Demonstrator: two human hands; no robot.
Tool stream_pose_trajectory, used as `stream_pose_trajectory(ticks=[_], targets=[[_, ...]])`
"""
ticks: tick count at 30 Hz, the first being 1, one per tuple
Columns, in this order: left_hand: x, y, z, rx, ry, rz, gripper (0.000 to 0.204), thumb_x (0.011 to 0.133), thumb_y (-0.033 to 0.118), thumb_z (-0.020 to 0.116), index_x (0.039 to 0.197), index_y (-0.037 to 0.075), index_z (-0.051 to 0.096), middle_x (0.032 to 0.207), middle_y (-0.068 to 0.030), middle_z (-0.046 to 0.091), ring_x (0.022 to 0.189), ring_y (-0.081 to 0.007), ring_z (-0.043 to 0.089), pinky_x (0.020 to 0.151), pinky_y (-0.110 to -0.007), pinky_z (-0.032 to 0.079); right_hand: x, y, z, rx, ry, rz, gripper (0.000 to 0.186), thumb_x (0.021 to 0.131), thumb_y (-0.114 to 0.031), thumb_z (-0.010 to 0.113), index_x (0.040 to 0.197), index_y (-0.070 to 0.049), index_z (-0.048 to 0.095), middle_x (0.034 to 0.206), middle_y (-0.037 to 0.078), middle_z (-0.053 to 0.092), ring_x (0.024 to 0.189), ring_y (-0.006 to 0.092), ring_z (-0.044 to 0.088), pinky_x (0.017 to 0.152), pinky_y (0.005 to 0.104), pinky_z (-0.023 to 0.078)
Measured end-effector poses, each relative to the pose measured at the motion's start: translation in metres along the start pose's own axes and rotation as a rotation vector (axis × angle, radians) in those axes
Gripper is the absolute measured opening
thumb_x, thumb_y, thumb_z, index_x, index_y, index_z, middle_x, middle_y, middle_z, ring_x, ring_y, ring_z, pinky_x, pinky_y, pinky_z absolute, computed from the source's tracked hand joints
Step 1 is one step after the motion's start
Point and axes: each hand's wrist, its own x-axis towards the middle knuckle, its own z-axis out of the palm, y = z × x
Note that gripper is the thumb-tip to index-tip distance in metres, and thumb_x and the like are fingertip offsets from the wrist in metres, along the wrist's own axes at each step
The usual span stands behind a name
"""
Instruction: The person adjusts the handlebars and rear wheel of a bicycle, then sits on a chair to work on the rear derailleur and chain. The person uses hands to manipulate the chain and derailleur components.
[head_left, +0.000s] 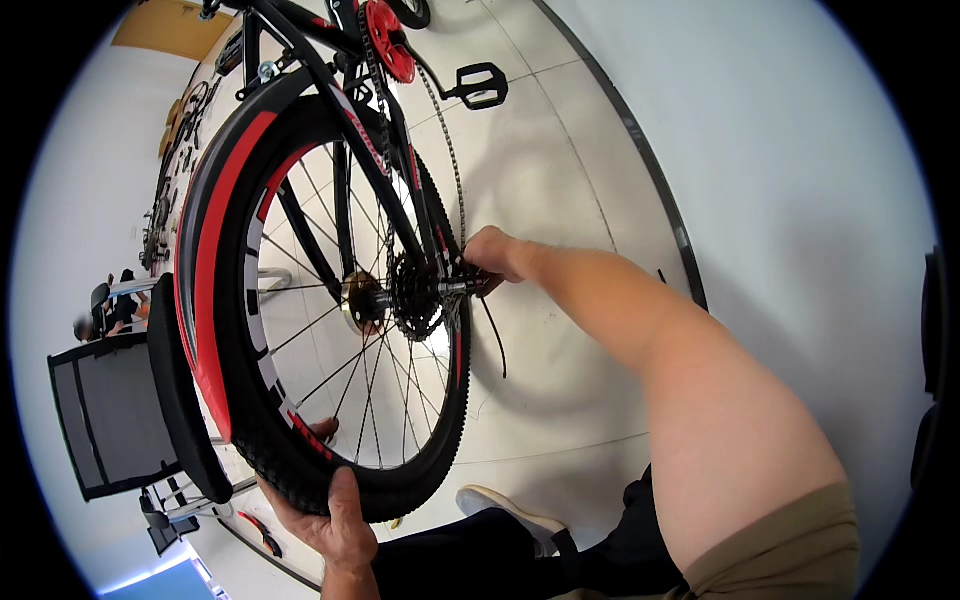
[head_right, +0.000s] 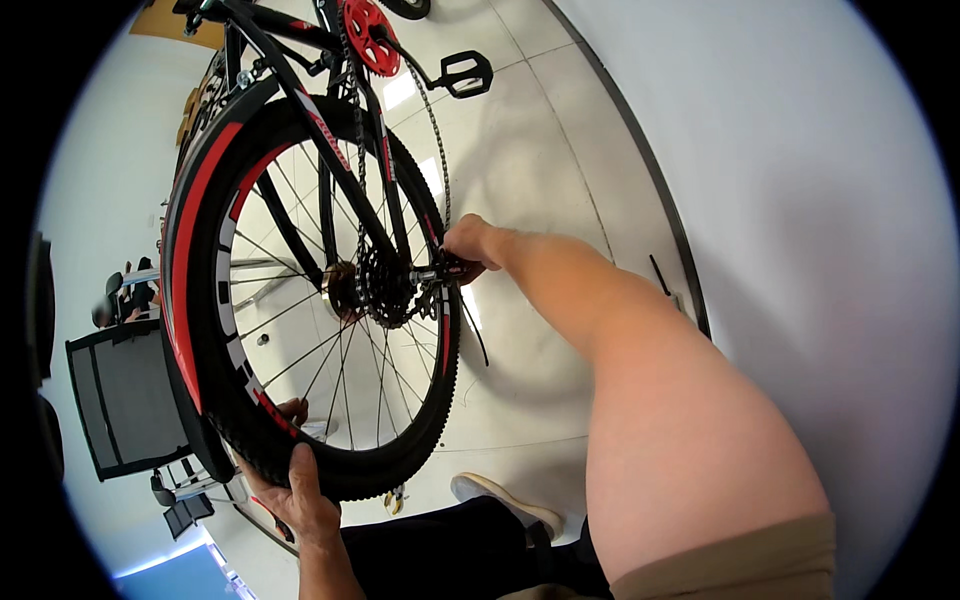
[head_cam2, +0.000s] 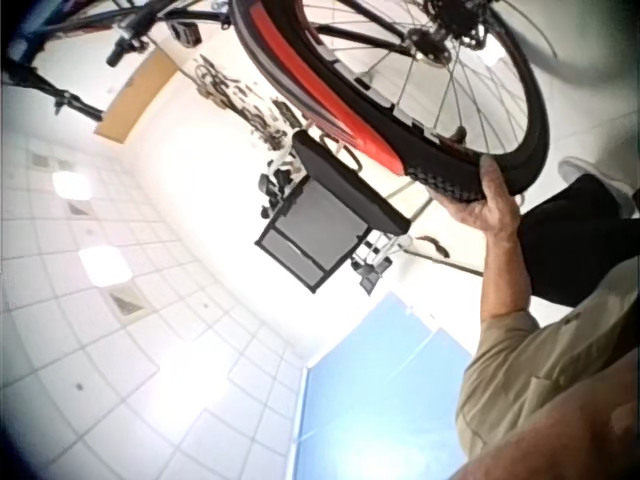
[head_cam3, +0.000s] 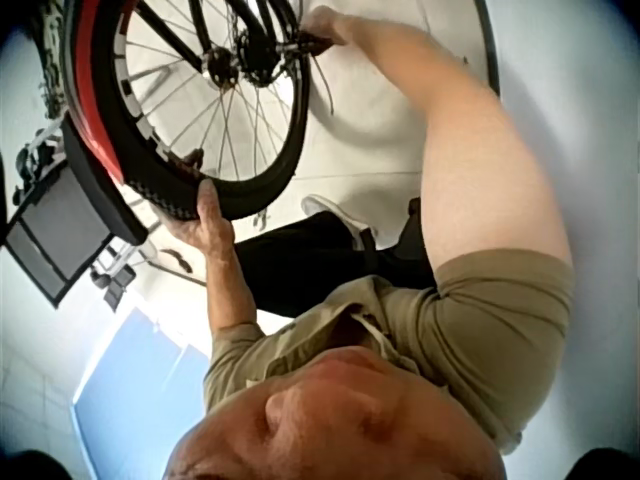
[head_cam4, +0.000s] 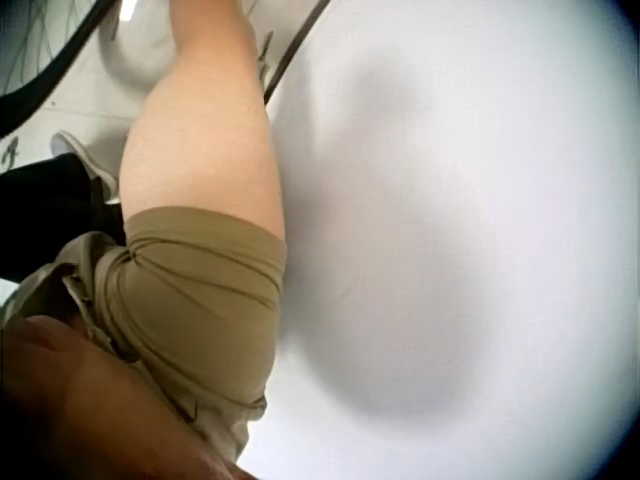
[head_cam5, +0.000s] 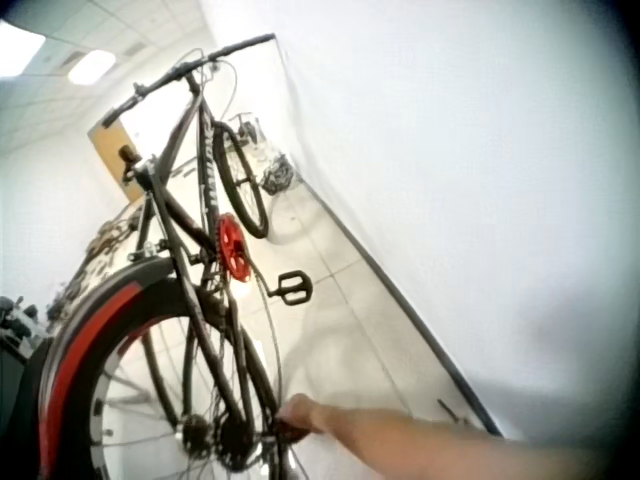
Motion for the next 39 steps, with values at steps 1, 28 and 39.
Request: stream_pose_trajectory(ticks=[1,28,39], targets=[[0.0,-0.002,-0.001,-0.012,0.005,-0.011,0.075,0.09,0.015,0.068,0.153,-0.003,0.03,0.122,-0.0233,0.063,0.114,-0.028,0.063,0.105,-0.044,0.046,0.0,-0.001,-0.001,0.01,-0.006,0.017,0.011,0.09,-0.002,0.06,0.086,0.002,0.069,0.078,0.014,0.07,0.065,0.0262,0.072,0.06,0.0458,0.066],[0.006,-0.031,-0.042,-0.234,-0.304,0.157,0.085,0.084,0.012,0.078,0.15,-0.003,0.026,0.13,-0.0219,0.057,0.119,-0.0287,0.059,0.106,-0.044,0.044,-0.031,-0.006,0.026,-0.014,0.351,-0.092,0.017,0.093,-0.015,0.065,0.1,-0.001,0.07,0.084,0.009,0.069,0.068,0.018,0.066,0.062,0.036,0.058],[0.001,-0.032,-0.043,-0.32,-0.284,0.137,0.083,0.085,0.004,0.075,0.15,-0.006,0.024,0.131,-0.0219,0.06,0.119,-0.0232,0.061,0.104,-0.037,0.047,-0.103,-0.024,0.048,-0.295,0.698,-0.699,0.021,0.094,-0.017,0.062,0.102,0.003,0.062,0.086,0.012,0.068,0.082,0.019,0.064,0.077,0.0333,0.052]])
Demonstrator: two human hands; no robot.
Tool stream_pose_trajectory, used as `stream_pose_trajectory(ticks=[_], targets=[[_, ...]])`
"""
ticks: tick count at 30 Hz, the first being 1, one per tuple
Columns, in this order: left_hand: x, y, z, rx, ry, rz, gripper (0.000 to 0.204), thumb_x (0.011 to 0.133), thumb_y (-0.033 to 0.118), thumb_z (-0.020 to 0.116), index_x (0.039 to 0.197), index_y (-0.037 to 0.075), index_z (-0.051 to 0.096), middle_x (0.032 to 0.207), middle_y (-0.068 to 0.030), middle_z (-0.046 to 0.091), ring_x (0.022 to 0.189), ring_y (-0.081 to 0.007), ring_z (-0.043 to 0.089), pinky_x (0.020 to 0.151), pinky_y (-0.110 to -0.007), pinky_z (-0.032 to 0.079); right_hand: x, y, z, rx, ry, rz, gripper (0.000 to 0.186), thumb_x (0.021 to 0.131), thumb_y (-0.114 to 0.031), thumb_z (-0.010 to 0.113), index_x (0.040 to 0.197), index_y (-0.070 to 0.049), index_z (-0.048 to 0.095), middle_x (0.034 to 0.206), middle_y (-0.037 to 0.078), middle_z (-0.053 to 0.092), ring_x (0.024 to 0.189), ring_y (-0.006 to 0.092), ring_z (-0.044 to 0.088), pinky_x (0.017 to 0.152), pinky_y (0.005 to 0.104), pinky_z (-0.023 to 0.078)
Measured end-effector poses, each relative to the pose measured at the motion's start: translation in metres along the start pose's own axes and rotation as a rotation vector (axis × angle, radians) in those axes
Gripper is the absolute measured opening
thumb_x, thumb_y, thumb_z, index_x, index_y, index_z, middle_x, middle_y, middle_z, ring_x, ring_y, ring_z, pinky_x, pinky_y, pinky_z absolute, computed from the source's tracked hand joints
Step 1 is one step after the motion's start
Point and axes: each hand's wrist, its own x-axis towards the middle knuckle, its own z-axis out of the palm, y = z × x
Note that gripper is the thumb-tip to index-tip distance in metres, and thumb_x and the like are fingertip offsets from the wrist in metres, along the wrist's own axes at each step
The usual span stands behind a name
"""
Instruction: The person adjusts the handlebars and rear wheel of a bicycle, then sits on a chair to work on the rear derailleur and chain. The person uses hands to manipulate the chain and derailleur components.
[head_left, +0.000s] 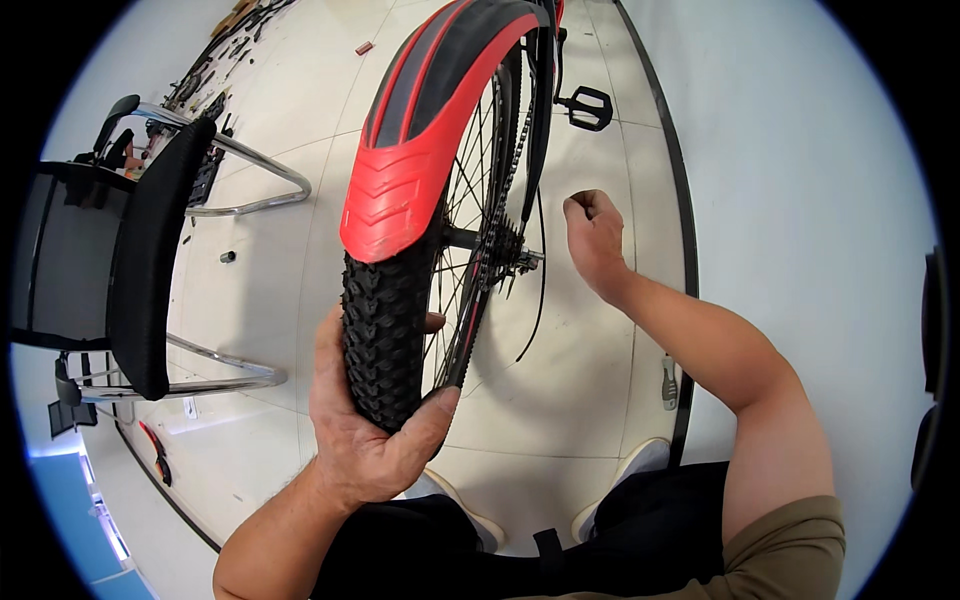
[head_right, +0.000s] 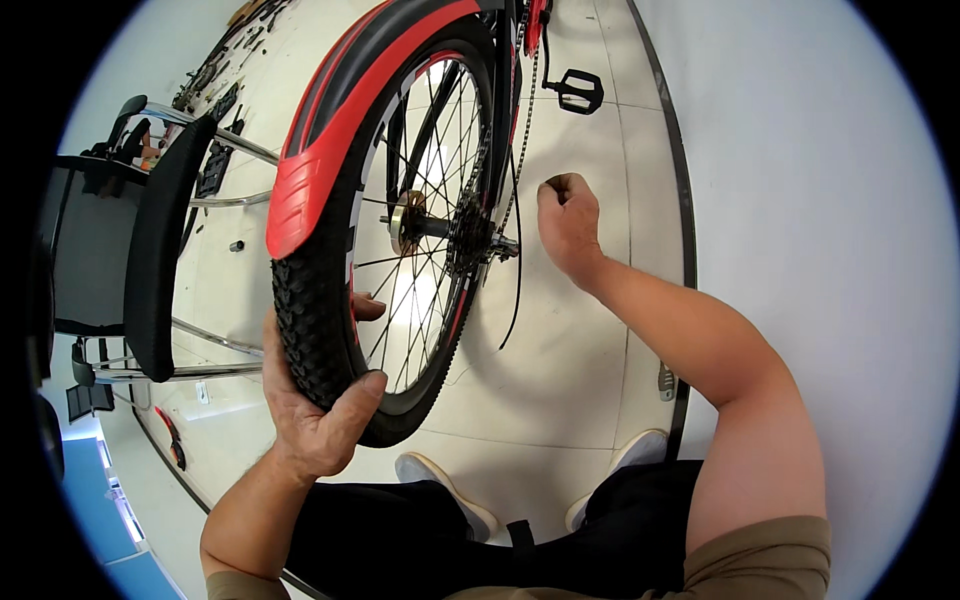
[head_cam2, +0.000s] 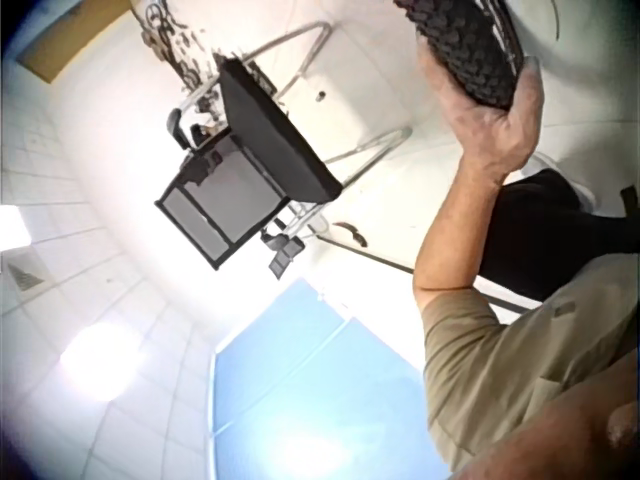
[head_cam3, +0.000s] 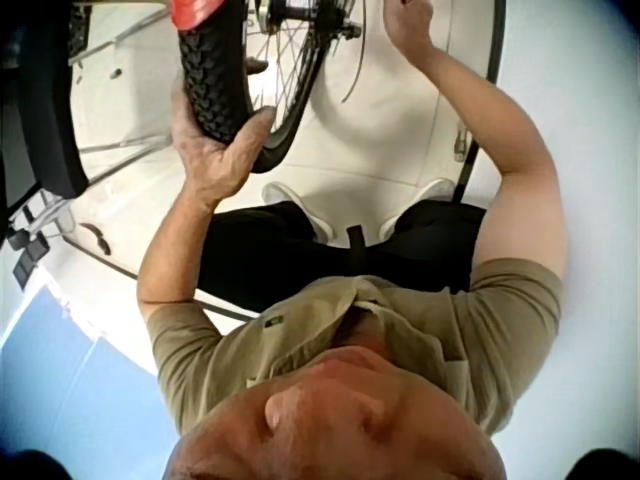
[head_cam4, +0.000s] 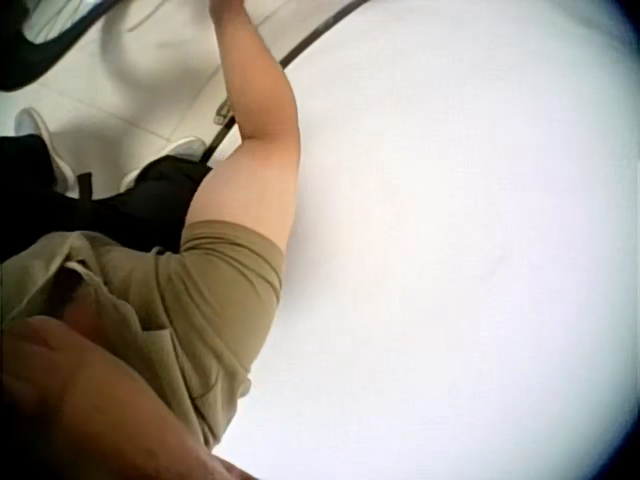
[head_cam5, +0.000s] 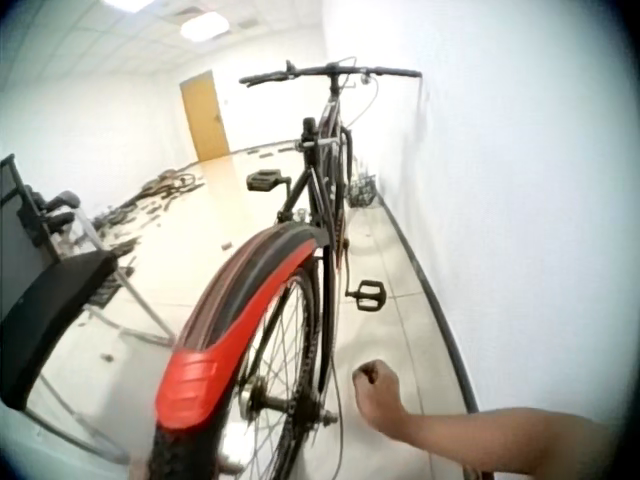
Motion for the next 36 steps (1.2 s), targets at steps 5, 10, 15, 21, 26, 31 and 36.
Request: stream_pose_trajectory(ticks=[5,10,15,21,26,31,36], targets=[[-0.002,-0.002,0.005,0.032,-0.001,0.0,0.085,0.084,0.003,0.075,0.151,-0.007,0.024,0.129,-0.0217,0.061,0.118,-0.0222,0.062,0.102,-0.036,0.048,-0.057,-0.013,-0.018,-0.03,-0.33,-0.369,0.013,0.092,-0.01,0.065,0.1,0.0,0.061,0.079,0.01,0.068,0.068,0.0209,0.065,0.067,0.0326,0.053],[0.002,0.003,0.003,0.032,0.008,-0.05,0.084,0.083,0.002,0.074,0.151,-0.007,0.026,0.128,-0.0206,0.063,0.117,-0.0221,0.062,0.102,-0.036,0.048,-0.095,-0.005,0.0,-0.273,-0.546,-0.417,0.022,0.092,-0.01,0.066,0.111,0.0,0.062,0.074,0.013,0.067,0.063,0.0278,0.065,0.063,0.0374,0.052],[0.001,0.004,0.008,0.031,0.048,-0.071,0.076,0.082,0.005,0.072,0.146,-0.005,0.034,0.126,-0.0182,0.063,0.115,-0.022,0.06,0.102,-0.037,0.046,-0.106,0.006,0.007,-0.371,-0.611,-0.375,0.034,0.092,-0.01,0.062,0.124,0.002,0.06,0.073,0.015,0.068,0.064,0.033,0.065,0.065,0.0398,0.053],[0.004,0.002,0.01,0.061,0.035,-0.028,0.073,0.08,0.002,0.072,0.145,-0.005,0.037,0.124,-0.0173,0.062,0.116,-0.0227,0.06,0.103,-0.038,0.046,-0.111,0.011,0.006,-0.223,-0.701,-0.225,0.022,0.089,-0.006,0.057,0.11,0.001,0.054,0.078,0.018,0.069,0.075,0.0377,0.069,0.072,0.0458,0.054],[0.004,0.006,0.012,0.035,0.077,-0.066,0.069,0.079,0.002,0.07,0.142,-0.003,0.041,0.125,-0.0168,0.062,0.114,-0.0221,0.059,0.101,-0.038,0.045,-0.117,0.015,0.013,-0.165,-0.751,-0.198,0.029,0.087,-0.004,0.056,0.115,0.003,0.052,0.079,0.018,0.069,0.075,0.0387,0.068,0.073,0.0458,0.054],[0.002,0.006,0.01,0.061,0.073,-0.088,0.068,0.079,0.001,0.07,0.141,-0.002,0.042,0.125,-0.0169,0.061,0.115,-0.0221,0.059,0.101,-0.037,0.045,-0.123,0.016,0.02,-0.235,-0.837,-0.208,0.044,0.086,-0.004,0.057,0.128,0.007,0.049,0.103,0.022,0.072,0.085,0.0365,0.069,0.079,0.0421,0.056],[0.005,0.006,0.013,0.023,0.073,-0.073,0.067,0.079,0.001,0.07,0.141,-0.002,0.042,0.125,-0.0171,0.061,0.116,-0.0228,0.059,0.102,-0.038,0.045,-0.135,0.024,0.026,-0.332,-0.759,-0.338,0.052,0.085,-0.008,0.059,0.133,0.007,0.045,0.113,0.029,0.066,0.108,0.0464,0.063,0.096,0.0506,0.05]])
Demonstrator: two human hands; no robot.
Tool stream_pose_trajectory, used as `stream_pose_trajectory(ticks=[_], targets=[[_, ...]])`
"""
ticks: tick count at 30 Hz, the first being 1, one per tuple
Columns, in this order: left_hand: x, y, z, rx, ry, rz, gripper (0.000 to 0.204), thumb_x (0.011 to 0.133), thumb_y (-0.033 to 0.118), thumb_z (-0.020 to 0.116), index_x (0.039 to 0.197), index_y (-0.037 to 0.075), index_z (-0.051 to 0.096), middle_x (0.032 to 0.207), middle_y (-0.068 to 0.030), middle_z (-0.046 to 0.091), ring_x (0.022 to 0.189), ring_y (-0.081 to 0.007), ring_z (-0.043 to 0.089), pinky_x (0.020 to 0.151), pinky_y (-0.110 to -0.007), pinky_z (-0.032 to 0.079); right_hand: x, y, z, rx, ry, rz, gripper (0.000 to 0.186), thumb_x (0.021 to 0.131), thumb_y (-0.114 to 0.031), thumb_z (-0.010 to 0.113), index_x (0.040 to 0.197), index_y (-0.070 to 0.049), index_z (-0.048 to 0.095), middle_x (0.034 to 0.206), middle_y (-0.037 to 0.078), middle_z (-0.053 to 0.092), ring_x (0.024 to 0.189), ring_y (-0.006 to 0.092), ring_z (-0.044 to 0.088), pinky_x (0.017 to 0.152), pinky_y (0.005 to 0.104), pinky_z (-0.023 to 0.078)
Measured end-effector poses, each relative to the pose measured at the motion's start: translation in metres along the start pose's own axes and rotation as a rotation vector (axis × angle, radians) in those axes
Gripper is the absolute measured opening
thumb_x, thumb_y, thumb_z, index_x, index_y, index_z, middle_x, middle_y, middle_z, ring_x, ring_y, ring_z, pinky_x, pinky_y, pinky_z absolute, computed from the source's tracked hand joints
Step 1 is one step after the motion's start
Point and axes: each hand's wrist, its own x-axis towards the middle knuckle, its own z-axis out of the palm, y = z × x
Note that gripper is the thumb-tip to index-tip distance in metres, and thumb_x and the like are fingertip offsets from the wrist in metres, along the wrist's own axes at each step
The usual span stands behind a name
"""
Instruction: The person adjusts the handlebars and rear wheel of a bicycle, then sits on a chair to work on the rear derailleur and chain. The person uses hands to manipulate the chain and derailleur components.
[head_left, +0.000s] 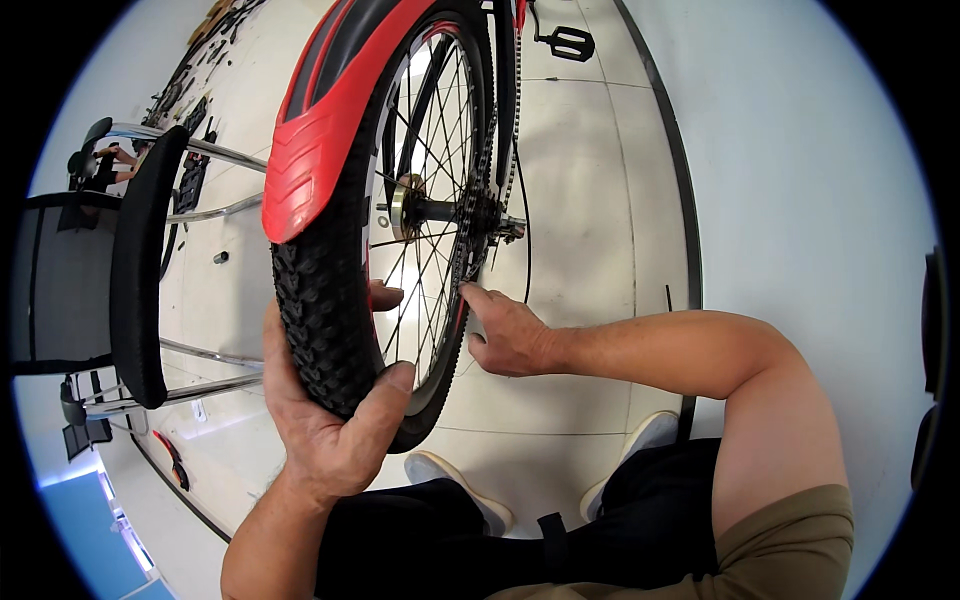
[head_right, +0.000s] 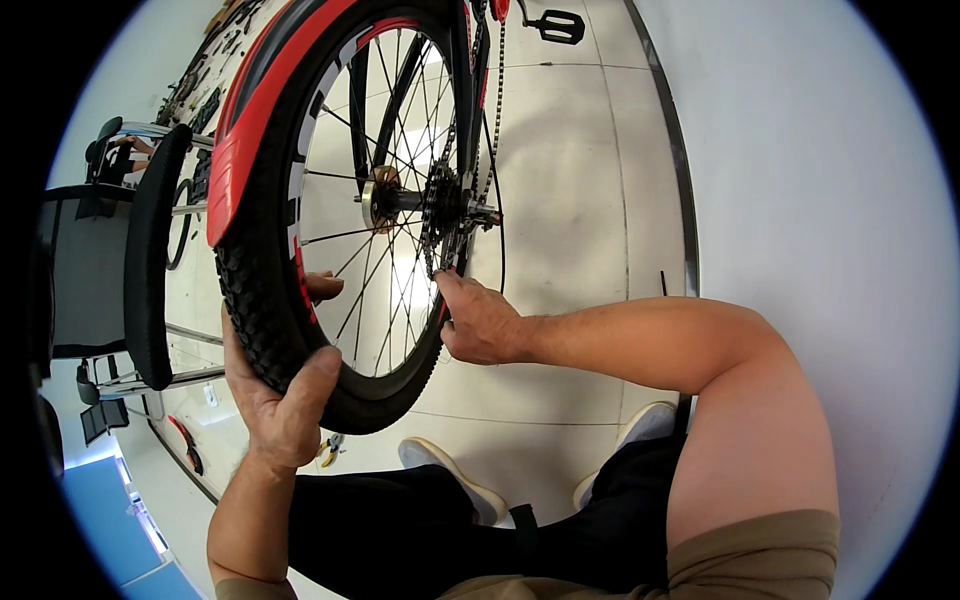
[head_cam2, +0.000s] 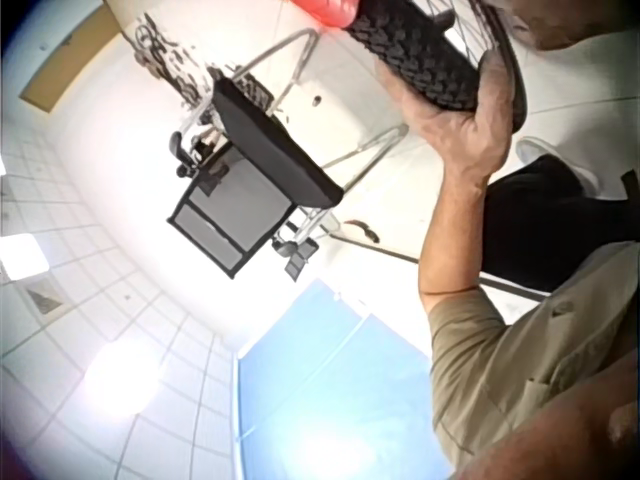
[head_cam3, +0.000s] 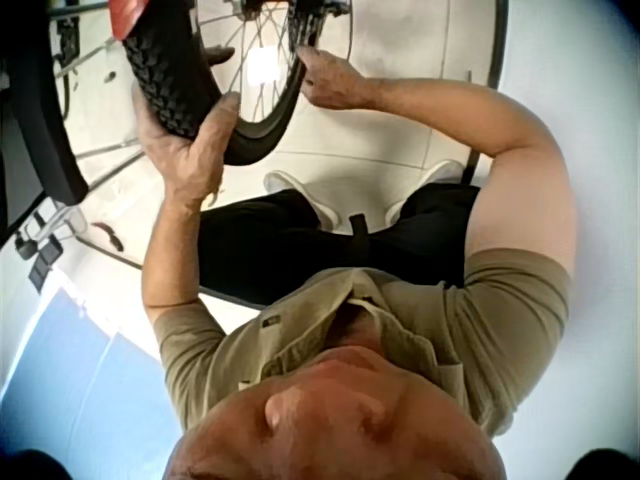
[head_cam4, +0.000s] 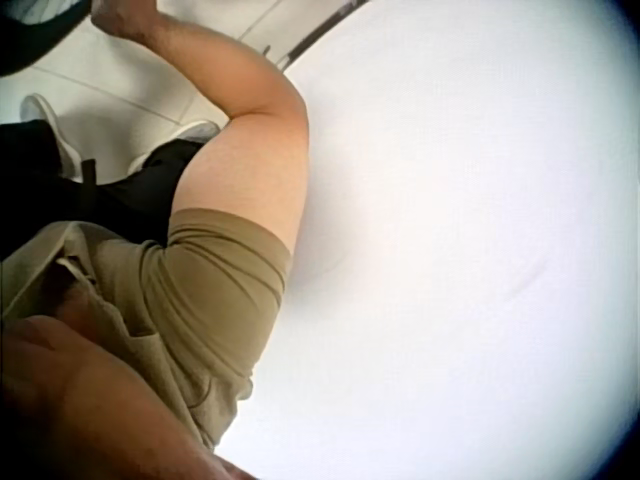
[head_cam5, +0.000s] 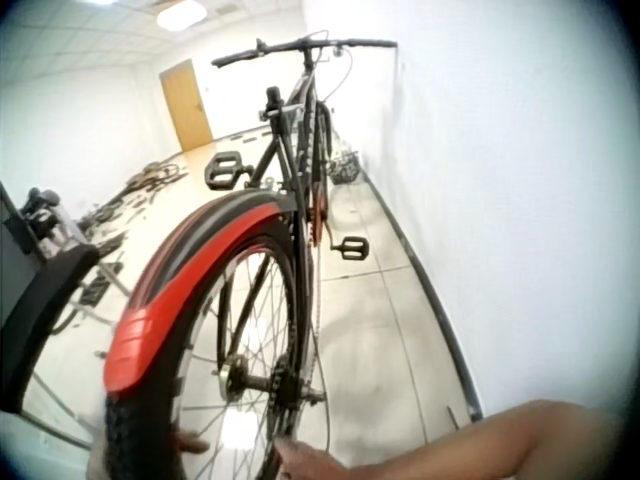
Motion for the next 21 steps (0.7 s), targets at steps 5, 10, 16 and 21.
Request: stream_pose_trajectory(ticks=[5,10,16,21], targets=[[0.004,0.003,-0.002,0.029,-0.029,0.0,0.069,0.08,0.003,0.072,0.142,-0.002,0.042,0.126,-0.0171,0.061,0.116,-0.0232,0.059,0.101,-0.038,0.045,0.009,-0.002,-0.013,0.008,-0.12,0.168,0.057,0.086,-0.01,0.058,0.138,0.009,0.042,0.115,0.032,0.065,0.115,0.0483,0.061,0.103,0.0512,0.047],[0.005,0.004,-0.001,0.037,-0.027,0.0,0.068,0.08,0.005,0.072,0.14,-0.002,0.043,0.124,-0.0163,0.062,0.114,-0.0217,0.059,0.099,-0.036,0.046,0.013,0.012,-0.011,0.113,0.004,0.185,0.033,0.092,-0.013,0.054,0.118,0.005,0.048,0.102,0.029,0.067,0.1,0.0462,0.065,0.091,0.0531,0.05],[0.005,0.002,-0.001,0.042,-0.037,-0.002,0.067,0.079,0.003,0.072,0.139,-0.002,0.043,0.123,-0.0161,0.062,0.112,-0.0199,0.059,0.098,-0.035,0.045,0.011,0.005,-0.005,0.325,0.128,0.105,0.038,0.1,-0.012,0.052,0.132,0.008,0.045,0.108,0.025,0.069,0.099,0.0347,0.069,0.09,0.043,0.054],[0.005,0.001,0.001,0.023,-0.035,0.001,0.067,0.079,0.001,0.072,0.139,-0.002,0.043,0.123,-0.0159,0.062,0.112,-0.0203,0.059,0.099,-0.035,0.046,0.022,0.003,-0.011,0.443,0.184,0.108,0.023,0.103,-0.016,0.052,0.109,0.005,0.056,0.088,0.02,0.071,0.077,0.0337,0.068,0.076,0.0408,0.055]])
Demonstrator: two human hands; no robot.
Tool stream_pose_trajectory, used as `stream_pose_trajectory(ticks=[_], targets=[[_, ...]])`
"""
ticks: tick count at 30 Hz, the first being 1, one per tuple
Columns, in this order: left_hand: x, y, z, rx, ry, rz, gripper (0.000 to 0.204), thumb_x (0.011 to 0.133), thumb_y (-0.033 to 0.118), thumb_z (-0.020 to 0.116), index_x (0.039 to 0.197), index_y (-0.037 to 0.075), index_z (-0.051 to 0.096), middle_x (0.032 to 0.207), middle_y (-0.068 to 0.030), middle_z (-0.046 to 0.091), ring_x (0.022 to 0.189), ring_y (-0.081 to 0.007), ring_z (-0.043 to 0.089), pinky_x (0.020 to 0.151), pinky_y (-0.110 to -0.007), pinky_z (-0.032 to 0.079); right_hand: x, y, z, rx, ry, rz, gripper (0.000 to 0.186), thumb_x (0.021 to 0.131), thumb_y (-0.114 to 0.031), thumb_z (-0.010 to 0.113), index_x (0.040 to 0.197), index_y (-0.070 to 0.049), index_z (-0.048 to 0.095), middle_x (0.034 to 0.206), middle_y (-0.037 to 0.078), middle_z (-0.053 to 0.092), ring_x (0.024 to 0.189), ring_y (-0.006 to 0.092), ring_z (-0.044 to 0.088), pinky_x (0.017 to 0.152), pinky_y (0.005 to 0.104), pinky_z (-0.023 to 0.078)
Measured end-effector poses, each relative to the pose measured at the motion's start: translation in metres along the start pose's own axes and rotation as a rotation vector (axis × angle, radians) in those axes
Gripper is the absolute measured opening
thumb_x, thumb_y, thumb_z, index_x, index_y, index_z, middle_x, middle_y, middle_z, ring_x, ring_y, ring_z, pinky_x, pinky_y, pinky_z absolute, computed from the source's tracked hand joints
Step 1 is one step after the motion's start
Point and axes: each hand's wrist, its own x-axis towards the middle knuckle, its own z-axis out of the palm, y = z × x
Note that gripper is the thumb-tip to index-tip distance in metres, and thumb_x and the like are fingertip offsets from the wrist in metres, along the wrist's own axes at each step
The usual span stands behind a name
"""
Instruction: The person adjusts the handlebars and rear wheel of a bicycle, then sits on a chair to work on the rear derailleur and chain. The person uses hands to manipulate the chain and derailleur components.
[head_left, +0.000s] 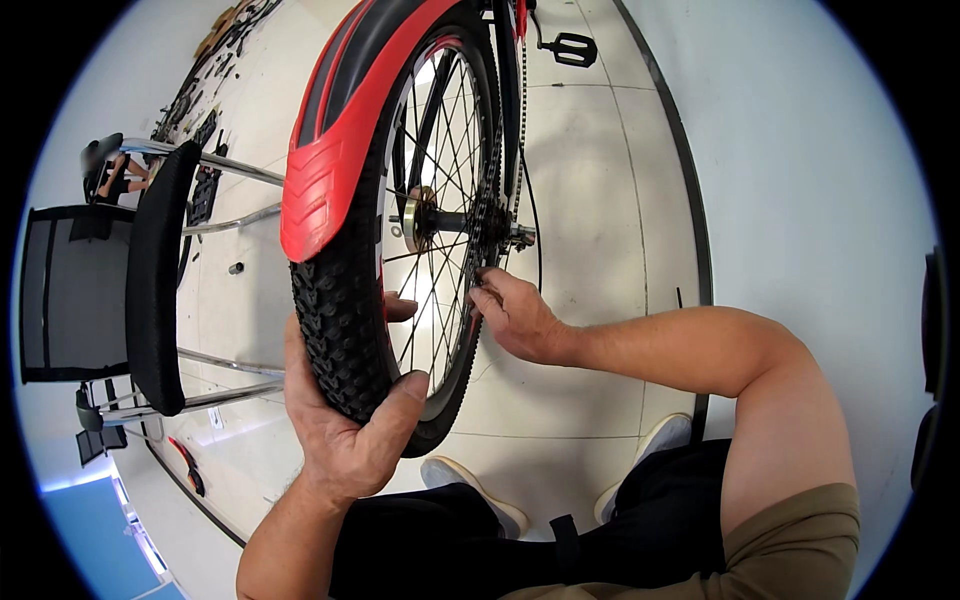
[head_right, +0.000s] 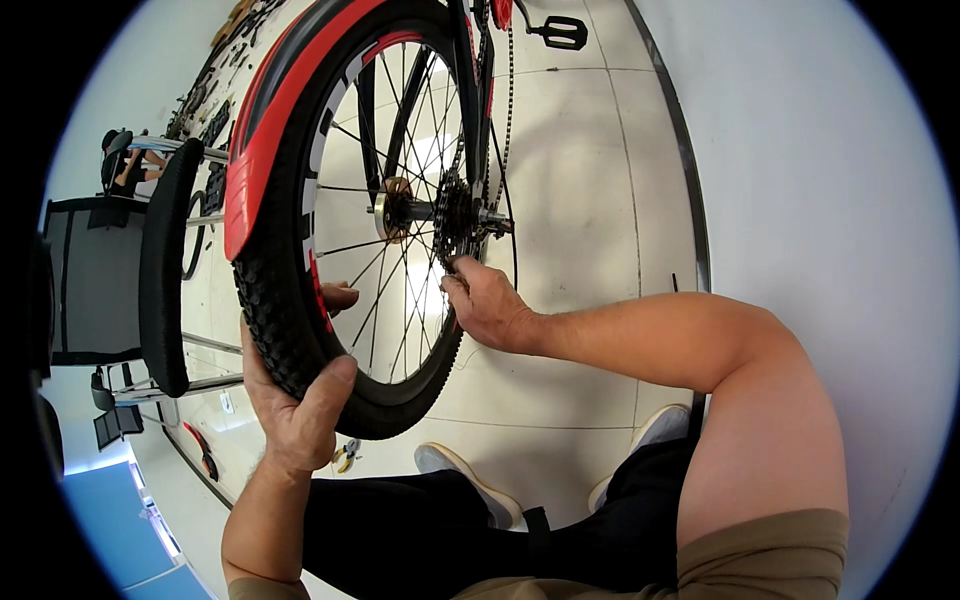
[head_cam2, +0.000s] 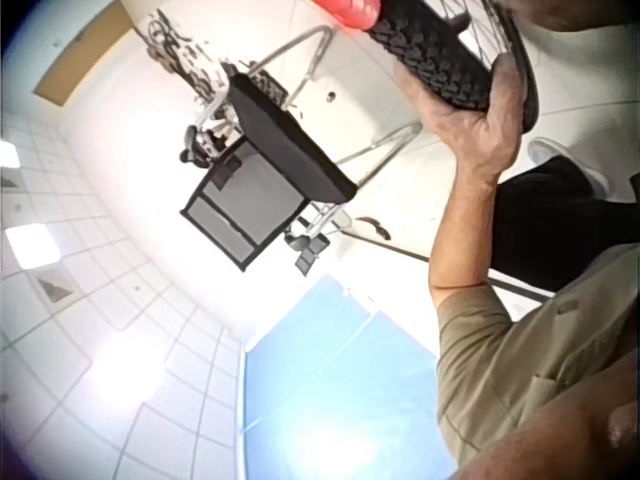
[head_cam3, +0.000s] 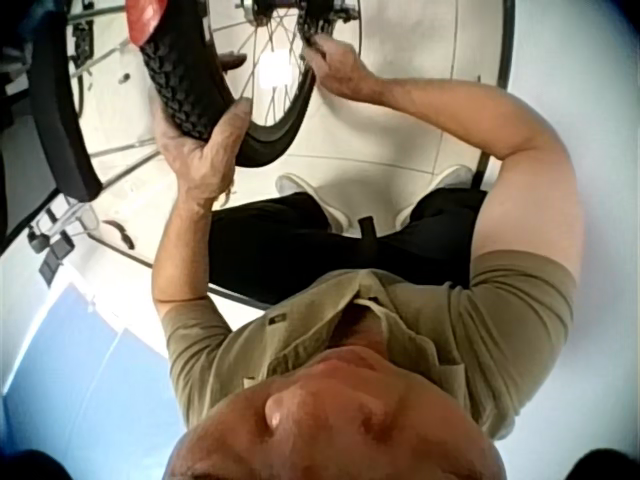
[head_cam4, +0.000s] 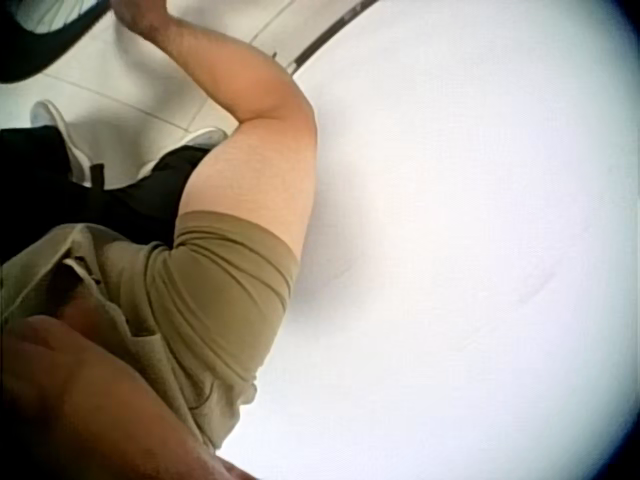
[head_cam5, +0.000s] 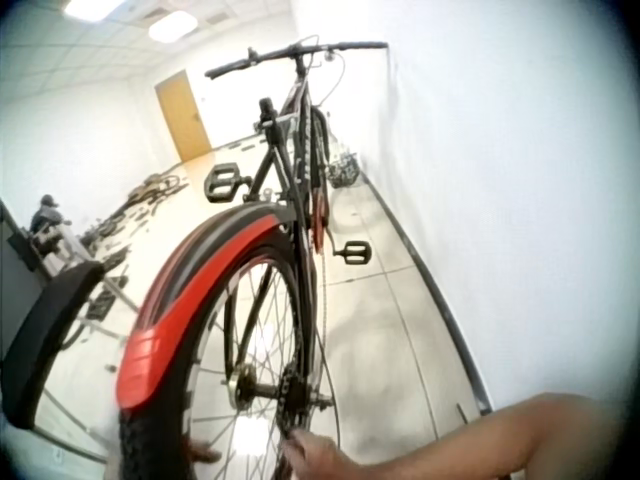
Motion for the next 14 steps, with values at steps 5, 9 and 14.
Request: stream_pose_trajectory(ticks=[5,9,14], targets=[[-0.001,0.006,-0.006,-0.005,0.014,-0.013,0.068,0.078,0.001,0.072,0.139,-0.002,0.043,0.123,-0.0163,0.061,0.113,-0.021,0.059,0.101,-0.037,0.046,0.007,-0.008,0.004,0.155,0.027,0.08,0.03,0.104,-0.021,0.052,0.099,0.006,0.062,0.087,0.018,0.072,0.079,0.0293,0.069,0.076,0.0398,0.055],[0.001,0.009,-0.01,-0.013,0.023,0.008,0.069,0.078,0.0,0.072,0.14,-0.002,0.043,0.123,-0.0162,0.061,0.113,-0.0213,0.059,0.101,-0.037,0.045,0.014,-0.014,0.004,0.097,-0.011,0.15,0.03,0.107,-0.018,0.05,0.111,0.009,0.062,0.092,0.014,0.07,0.083,0.0202,0.069,0.078,0.0326,0.058],[-0.006,0.005,-0.01,0.047,0.013,0.004,0.072,0.078,0.001,0.073,0.143,-0.003,0.041,0.126,-0.0167,0.061,0.116,-0.0226,0.059,0.103,-0.038,0.045,0.009,-0.006,0.001,-0.009,-0.02,0.145,0.029,0.106,-0.019,0.053,0.111,0.007,0.063,0.095,0.014,0.072,0.085,0.02,0.07,0.08,0.0322,0.057]])
